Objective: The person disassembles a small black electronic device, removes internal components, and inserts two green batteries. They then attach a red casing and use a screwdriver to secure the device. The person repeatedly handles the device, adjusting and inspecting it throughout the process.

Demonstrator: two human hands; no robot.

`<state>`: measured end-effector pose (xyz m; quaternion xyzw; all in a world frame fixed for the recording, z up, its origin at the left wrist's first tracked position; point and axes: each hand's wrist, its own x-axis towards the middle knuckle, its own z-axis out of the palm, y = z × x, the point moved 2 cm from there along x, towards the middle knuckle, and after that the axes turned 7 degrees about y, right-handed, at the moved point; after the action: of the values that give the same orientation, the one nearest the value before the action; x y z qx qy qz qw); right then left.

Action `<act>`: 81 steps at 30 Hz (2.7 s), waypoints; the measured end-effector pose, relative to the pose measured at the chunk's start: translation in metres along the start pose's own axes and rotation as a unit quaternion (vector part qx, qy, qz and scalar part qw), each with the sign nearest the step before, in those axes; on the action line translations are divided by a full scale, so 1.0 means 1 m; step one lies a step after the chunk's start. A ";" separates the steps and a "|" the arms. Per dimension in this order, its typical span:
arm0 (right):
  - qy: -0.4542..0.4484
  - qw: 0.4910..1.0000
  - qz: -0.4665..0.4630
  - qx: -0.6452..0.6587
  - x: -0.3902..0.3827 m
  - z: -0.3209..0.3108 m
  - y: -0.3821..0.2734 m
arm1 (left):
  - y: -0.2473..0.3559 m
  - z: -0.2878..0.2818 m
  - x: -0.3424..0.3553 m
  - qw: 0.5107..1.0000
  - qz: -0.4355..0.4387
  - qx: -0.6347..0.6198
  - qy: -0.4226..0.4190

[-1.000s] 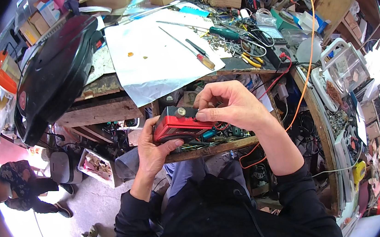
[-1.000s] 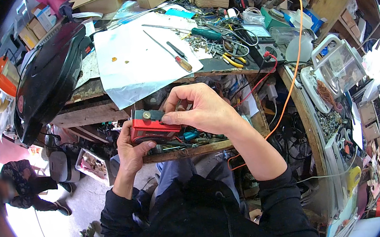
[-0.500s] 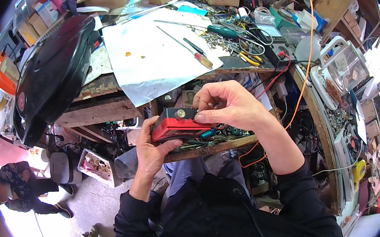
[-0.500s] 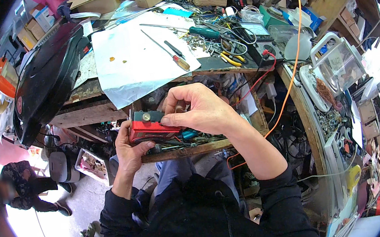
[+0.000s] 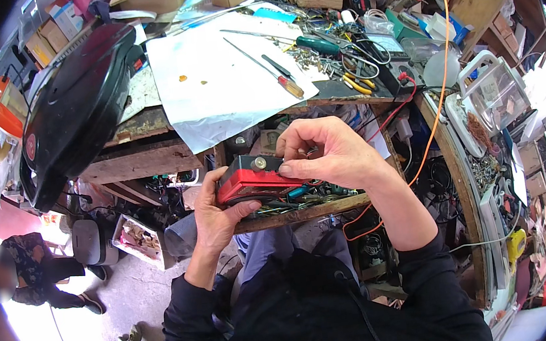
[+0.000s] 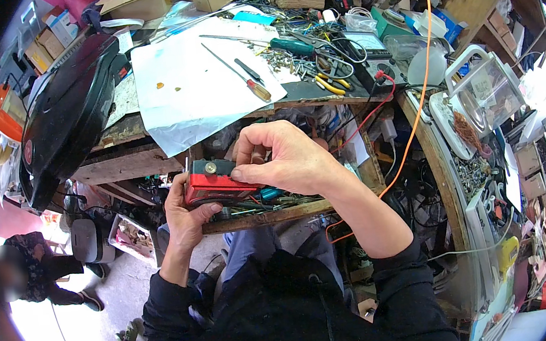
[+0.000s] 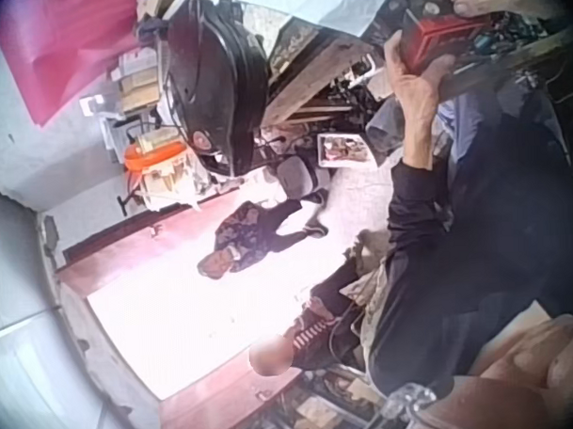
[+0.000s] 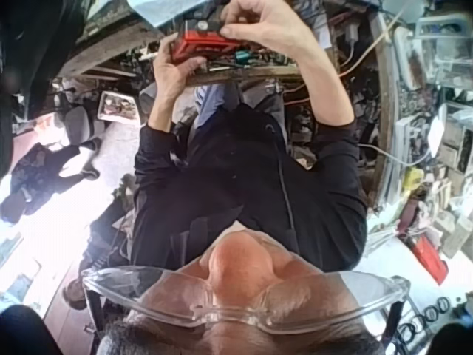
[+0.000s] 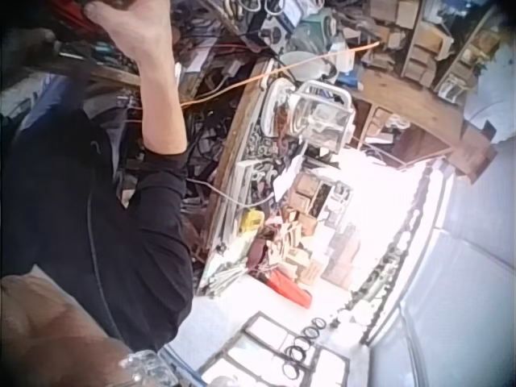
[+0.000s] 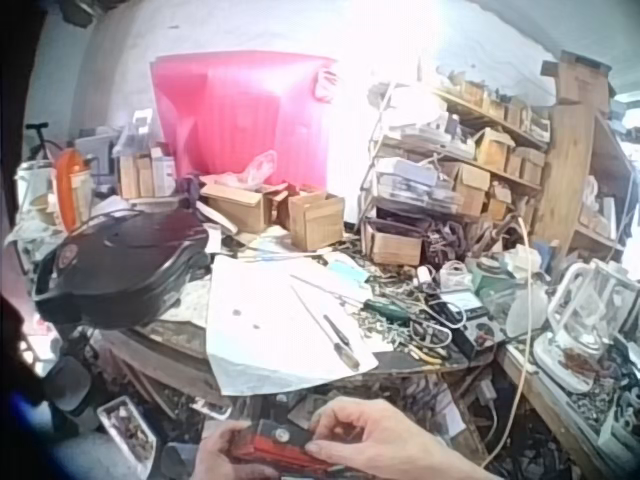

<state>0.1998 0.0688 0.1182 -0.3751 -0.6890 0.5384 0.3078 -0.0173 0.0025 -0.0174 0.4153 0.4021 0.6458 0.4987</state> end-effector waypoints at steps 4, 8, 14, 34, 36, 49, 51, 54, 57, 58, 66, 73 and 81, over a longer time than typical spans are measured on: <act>-0.003 1.000 -0.007 -0.014 -0.001 0.000 -0.001 | 0.001 0.001 -0.001 1.000 0.000 -0.004 0.004; -0.008 1.000 -0.021 -0.018 0.000 -0.001 0.003 | 0.000 0.000 -0.001 1.000 0.002 -0.001 0.006; -0.004 1.000 -0.007 0.007 0.000 0.000 0.003 | 0.001 0.001 0.000 1.000 -0.002 -0.008 0.002; 0.003 1.000 -0.005 0.024 0.001 0.002 0.004 | 0.002 -0.001 0.000 1.000 -0.029 0.004 0.002; 0.008 1.000 -0.014 0.008 0.001 0.001 0.003 | 0.001 -0.001 0.000 1.000 -0.026 0.000 0.001; 0.119 0.982 -0.127 -0.079 -0.007 0.009 -0.009 | 0.003 0.000 0.003 1.000 -0.027 -0.009 -0.013; 0.106 0.958 -0.232 -0.132 -0.005 0.014 -0.015 | 0.005 0.000 0.001 0.999 -0.035 0.002 -0.016; 0.111 0.923 -0.319 -0.183 -0.003 0.020 -0.016 | 0.003 0.001 0.003 0.999 -0.018 0.001 -0.026; 0.125 0.896 -0.360 -0.226 0.001 0.021 -0.010 | 0.004 0.001 0.003 0.999 -0.010 0.030 -0.027; 0.133 0.895 -0.358 -0.233 -0.001 0.022 -0.011 | 0.005 0.001 0.003 0.999 -0.014 0.019 -0.026; 0.163 0.863 -0.383 -0.287 -0.004 0.026 -0.011 | 0.009 0.005 0.002 0.999 -0.020 -0.004 -0.031; 0.109 0.928 -0.257 -0.248 -0.010 0.015 -0.008 | 0.008 0.003 0.003 1.000 -0.007 0.008 -0.025; 0.009 0.976 -0.123 -0.180 -0.022 0.014 0.021 | 0.013 0.007 0.003 0.999 -0.014 -0.006 -0.032</act>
<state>0.2040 0.0457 0.0939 -0.3417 -0.8128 0.3598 0.3051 -0.0154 0.0035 -0.0031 0.4272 0.3882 0.6272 0.5229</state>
